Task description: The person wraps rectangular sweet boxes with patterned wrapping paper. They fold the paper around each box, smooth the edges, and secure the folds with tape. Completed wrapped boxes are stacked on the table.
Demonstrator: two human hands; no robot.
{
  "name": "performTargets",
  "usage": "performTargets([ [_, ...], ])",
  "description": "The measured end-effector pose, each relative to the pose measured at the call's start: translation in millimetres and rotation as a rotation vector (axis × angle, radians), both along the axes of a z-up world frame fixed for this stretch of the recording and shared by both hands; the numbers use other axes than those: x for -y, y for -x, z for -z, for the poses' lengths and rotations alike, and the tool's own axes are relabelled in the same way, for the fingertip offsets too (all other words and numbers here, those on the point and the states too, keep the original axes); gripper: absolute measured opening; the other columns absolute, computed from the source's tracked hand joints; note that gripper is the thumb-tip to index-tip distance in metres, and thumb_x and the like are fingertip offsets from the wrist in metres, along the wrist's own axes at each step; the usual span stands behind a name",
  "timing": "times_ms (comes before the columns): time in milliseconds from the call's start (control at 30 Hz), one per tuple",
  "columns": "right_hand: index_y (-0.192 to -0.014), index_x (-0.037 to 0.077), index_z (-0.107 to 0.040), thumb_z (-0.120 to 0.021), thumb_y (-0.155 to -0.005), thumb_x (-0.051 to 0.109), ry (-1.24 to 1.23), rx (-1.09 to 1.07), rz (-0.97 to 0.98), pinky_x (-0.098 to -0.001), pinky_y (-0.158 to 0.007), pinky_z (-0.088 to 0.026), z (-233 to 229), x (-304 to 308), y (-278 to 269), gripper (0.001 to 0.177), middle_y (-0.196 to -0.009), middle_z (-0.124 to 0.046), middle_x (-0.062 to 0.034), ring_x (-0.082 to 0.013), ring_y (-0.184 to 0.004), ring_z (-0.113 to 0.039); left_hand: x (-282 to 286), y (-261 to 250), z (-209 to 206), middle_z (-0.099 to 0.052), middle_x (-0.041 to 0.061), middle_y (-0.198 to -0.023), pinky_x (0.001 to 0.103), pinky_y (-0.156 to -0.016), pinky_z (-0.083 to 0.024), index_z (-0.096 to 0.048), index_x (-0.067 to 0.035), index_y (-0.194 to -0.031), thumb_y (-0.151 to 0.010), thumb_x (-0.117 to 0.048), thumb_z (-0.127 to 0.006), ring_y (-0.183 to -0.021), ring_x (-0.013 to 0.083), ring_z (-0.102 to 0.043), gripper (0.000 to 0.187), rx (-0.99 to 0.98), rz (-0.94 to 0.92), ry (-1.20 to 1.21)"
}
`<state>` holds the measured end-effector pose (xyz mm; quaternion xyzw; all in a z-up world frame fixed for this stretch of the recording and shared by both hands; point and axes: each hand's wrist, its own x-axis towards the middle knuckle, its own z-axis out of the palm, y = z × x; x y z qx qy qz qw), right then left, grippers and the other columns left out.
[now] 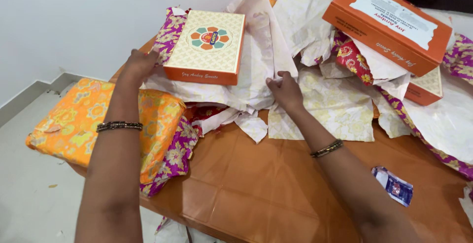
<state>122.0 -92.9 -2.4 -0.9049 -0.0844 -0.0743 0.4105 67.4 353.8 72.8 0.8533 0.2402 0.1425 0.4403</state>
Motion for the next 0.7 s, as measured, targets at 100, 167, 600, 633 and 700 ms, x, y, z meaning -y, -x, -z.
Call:
performTargets([
  [100,-0.133,0.001,-0.055,-0.081,-0.085,0.039,-0.074,-0.082,0.006,-0.039,-0.083,-0.055,7,-9,-10,0.067,-0.113,-0.068,-0.0155,-0.0259,-0.099,-0.068,-1,-5,10,-0.075,0.018,-0.086,0.039,-0.064,-0.055,-0.074,0.008,-0.099,-0.088,-0.03,-0.078,-0.076,0.0259,-0.073,0.04,-0.001,-0.05,-0.085],
  [167,-0.13,0.002,-0.061,-0.084,-0.081,0.032,-0.133,-0.088,-0.023,-0.0361,-0.08,-0.056,11,-11,-10,0.062,-0.11,-0.068,-0.0136,-0.023,-0.096,-0.068,5,1,9,-0.075,0.015,-0.082,0.037,-0.066,-0.054,-0.077,0.003,-0.096,-0.084,-0.023,-0.077,-0.072,0.0221,-0.072,0.028,0.096,-0.092,-0.171],
  [600,-0.122,0.005,-0.074,-0.071,-0.091,0.005,-0.452,0.059,-0.284,-0.0203,-0.067,-0.04,-100,84,59,0.031,-0.086,-0.056,0.0078,-0.0031,-0.076,-0.046,114,51,-68,-0.069,-0.003,-0.081,0.022,-0.064,-0.048,-0.072,0.001,-0.093,-0.09,-0.003,-0.068,-0.07,0.0038,-0.059,0.006,0.564,0.232,0.352],
  [633,-0.121,0.005,-0.075,-0.071,-0.091,0.006,-0.389,0.091,-0.267,-0.0209,-0.067,-0.038,-111,96,72,0.031,-0.085,-0.052,0.0075,-0.0037,-0.076,-0.044,126,60,-68,-0.068,-0.004,-0.081,0.022,-0.064,-0.048,-0.07,0.001,-0.092,-0.09,-0.001,-0.067,-0.071,0.0038,-0.058,0.004,0.577,0.289,0.408],
  [700,-0.118,0.006,-0.074,-0.07,-0.092,0.011,-0.315,0.033,-0.285,-0.0204,-0.067,-0.042,-128,121,101,0.027,-0.084,-0.059,0.0084,-0.0027,-0.075,-0.049,150,90,-56,-0.066,-0.004,-0.078,0.023,-0.062,-0.046,-0.071,-0.003,-0.089,-0.091,-0.005,-0.07,-0.068,0.004,-0.055,0.004,0.442,0.311,0.41],
])
